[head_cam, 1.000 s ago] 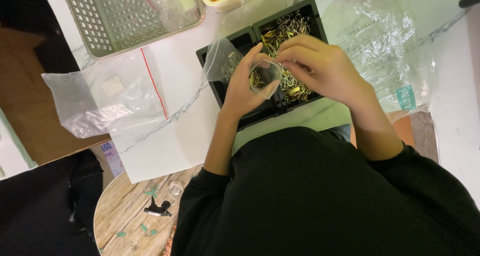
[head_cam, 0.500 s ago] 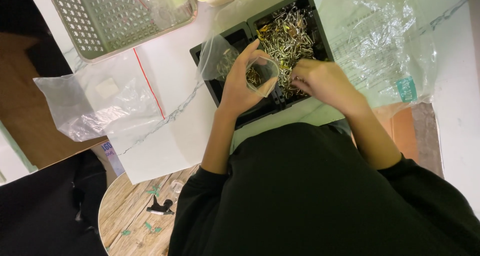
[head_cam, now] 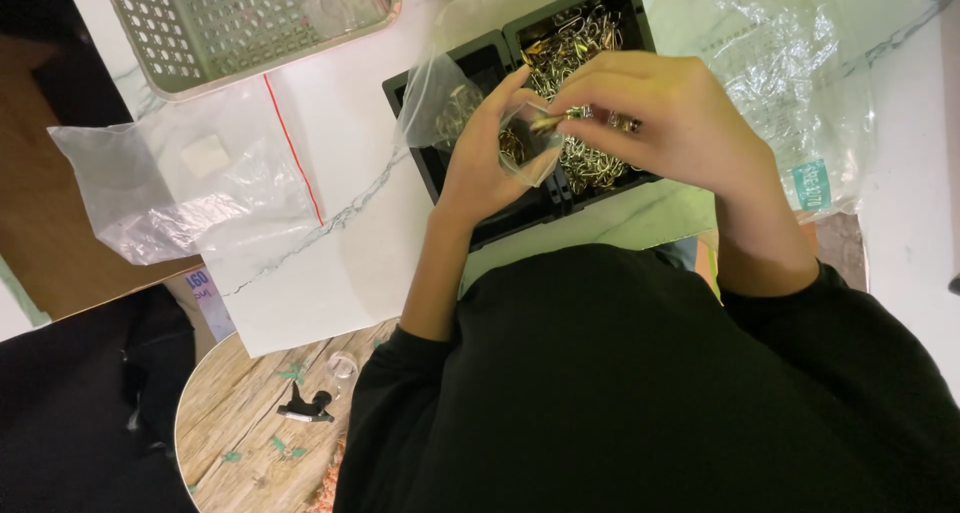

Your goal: The person is sorting through a bin of gold-colored lobster-claw keychain clips and placing them into a small plastic zip-top bag.

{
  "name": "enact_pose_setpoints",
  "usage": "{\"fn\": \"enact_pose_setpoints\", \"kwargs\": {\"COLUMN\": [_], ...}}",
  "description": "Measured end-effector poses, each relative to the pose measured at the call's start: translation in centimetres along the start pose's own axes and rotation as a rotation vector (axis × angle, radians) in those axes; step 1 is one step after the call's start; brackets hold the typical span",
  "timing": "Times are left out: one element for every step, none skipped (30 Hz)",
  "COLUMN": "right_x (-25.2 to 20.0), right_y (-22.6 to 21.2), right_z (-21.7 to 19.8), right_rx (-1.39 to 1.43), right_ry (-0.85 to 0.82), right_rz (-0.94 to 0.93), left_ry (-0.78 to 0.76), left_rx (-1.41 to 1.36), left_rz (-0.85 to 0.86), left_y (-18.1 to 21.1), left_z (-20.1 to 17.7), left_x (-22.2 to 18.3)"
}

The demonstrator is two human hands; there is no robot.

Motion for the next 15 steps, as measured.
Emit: {"fn": "enact_pose_setpoints", "kwargs": {"right_x": [0.4, 0.0, -0.1, -0.3, -0.8, -1.2, -1.7, -1.9, -2.0, -2.2, -2.2, -2.2, -2.1, -1.9, -1.8], "right_y": [-0.6, 0.6, 2.3, 4.0, 5.1, 6.4, 7.7, 8.7, 9.6, 10.6, 10.4, 10.2, 9.9, 10.1, 10.3], "right_z": [0.5, 0.5, 0.4, 0.2, 0.5, 0.5, 0.3, 1.0, 2.0, 2.9, 3.3, 3.6, 4.1, 4.7, 5.1], "right_rx": [-0.040, -0.040, -0.114, -0.188, -0.187, -0.319, -0.455, -0.457, -0.545, -0.632, -0.633, -0.649, -0.661, -0.659, -0.724], "right_ry": [-0.052, -0.053, -0.023, 0.007, 0.004, 0.051, 0.103, 0.104, 0.086, 0.069, 0.072, 0.091, 0.108, 0.108, 0.112], "right_rz": [-0.053, -0.055, -0.009, 0.036, 0.035, 0.050, 0.065, 0.065, 0.048, 0.031, 0.029, 0.021, 0.011, 0.007, 0.024], "left_ry": [-0.003, -0.001, -0.007, -0.013, -0.010, -0.003, 0.002, 0.002, -0.002, -0.007, -0.006, -0.015, -0.022, -0.020, -0.021], "left_rx": [0.017, 0.017, 0.021, 0.025, 0.025, 0.032, 0.039, 0.038, 0.040, 0.041, 0.043, 0.073, 0.104, 0.108, 0.098], "left_rz": [0.014, 0.014, -0.015, -0.044, -0.047, -0.034, -0.017, -0.015, -0.017, -0.019, -0.016, 0.003, 0.018, 0.017, 0.008], "left_y": [0.1, 0.2, 0.1, -0.1, 0.0, 0.1, 0.3, 0.4, 0.4, 0.5, 0.5, 0.7, 0.8, 0.8, 0.7], "left_z": [0.0, 0.0, 0.0, 0.0, -0.1, -0.2, -0.3, -0.3, -0.3, -0.3, -0.3, -0.2, -0.2, -0.3, -0.3], "left_x": [0.0, 0.1, 0.1, 0.1, 0.1, 0.1, 0.3, 0.4, 0.5, 0.6, 0.6, 0.7, 0.6, 0.7, 0.7]}}
Point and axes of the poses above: each hand's wrist, its own x-axis towards the middle knuckle, its own z-axis out of the palm, y = z × x, the point moved 9 cm from there along x, towards the middle knuckle, and after that the axes turned 4 degrees about z, right-handed, at the moved point
